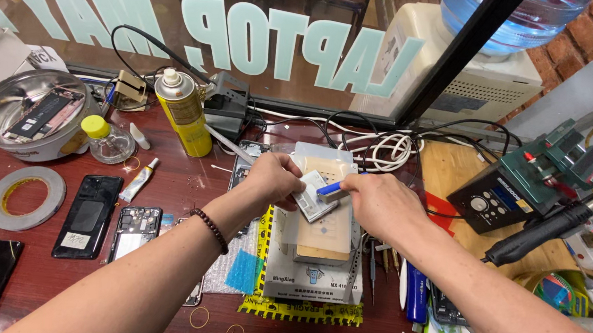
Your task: The person repairs a disassembled smartphone on a repair bench. They pry and lift components from the phone body, use a blue roller tool over a small panel, sort small screws and parts in their palm, and reposition the phone chassis while working on its internals.
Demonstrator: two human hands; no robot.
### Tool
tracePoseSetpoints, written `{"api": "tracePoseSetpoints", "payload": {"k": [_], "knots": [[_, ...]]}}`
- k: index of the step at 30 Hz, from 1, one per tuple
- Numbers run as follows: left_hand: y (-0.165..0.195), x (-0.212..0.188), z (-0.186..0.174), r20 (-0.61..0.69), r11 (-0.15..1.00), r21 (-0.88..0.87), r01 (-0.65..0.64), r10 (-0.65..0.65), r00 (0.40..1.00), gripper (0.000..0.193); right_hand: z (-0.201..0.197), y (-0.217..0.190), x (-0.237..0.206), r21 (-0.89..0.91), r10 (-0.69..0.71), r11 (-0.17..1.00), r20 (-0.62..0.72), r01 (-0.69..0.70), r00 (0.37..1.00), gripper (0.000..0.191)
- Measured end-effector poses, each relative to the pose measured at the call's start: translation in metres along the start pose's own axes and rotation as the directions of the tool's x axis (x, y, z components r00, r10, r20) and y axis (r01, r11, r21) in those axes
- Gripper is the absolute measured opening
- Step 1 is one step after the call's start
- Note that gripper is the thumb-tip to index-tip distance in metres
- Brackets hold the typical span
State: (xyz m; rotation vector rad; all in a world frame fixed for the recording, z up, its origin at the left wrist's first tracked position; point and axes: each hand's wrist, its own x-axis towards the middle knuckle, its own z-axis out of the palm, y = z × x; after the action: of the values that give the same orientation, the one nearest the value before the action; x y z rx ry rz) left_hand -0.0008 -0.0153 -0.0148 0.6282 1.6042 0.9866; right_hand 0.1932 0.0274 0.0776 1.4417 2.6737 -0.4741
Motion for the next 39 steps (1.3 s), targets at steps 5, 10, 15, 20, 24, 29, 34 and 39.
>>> {"api": "tracePoseSetpoints", "payload": {"k": [5,10,15,20,24,29,34,39], "knots": [[0.002,0.004,0.000,-0.006,0.999,0.036,0.025,-0.024,1.000,0.019,0.005,-0.008,0.017,-0.035,-0.068,0.997,-0.008,0.068,0.998,0.028],[0.003,0.006,0.001,0.039,0.997,0.014,0.070,-0.070,0.997,0.021,0.003,0.006,-0.004,-0.059,-0.118,0.991,-0.028,0.116,0.993,0.026],[0.005,0.008,-0.003,0.035,0.997,0.042,0.069,-0.070,0.997,0.023,0.007,-0.006,0.025,-0.101,-0.150,0.984,-0.031,0.146,0.988,0.027],[0.008,0.005,-0.001,0.045,0.997,0.035,0.067,-0.069,0.997,0.023,0.011,0.004,0.005,-0.111,-0.171,0.980,-0.061,0.163,0.983,0.023],[0.011,0.002,-0.002,0.042,0.997,0.037,0.070,-0.071,0.997,0.019,0.011,0.009,0.003,-0.150,-0.220,0.967,-0.103,0.204,0.970,0.023],[0.013,-0.001,-0.001,0.030,0.996,0.069,0.059,-0.062,0.998,0.018,0.018,0.004,0.013,-0.176,-0.230,0.962,-0.121,0.208,0.966,0.018],[0.009,0.000,0.001,0.013,0.996,0.063,0.055,-0.056,0.998,0.018,0.025,0.017,-0.013,-0.167,-0.236,0.963,-0.124,0.214,0.964,0.024],[0.006,0.001,0.003,-0.009,0.996,0.074,0.050,-0.049,0.999,0.019,0.033,0.007,0.024,-0.194,-0.246,0.956,-0.115,0.221,0.962,0.020]]}}
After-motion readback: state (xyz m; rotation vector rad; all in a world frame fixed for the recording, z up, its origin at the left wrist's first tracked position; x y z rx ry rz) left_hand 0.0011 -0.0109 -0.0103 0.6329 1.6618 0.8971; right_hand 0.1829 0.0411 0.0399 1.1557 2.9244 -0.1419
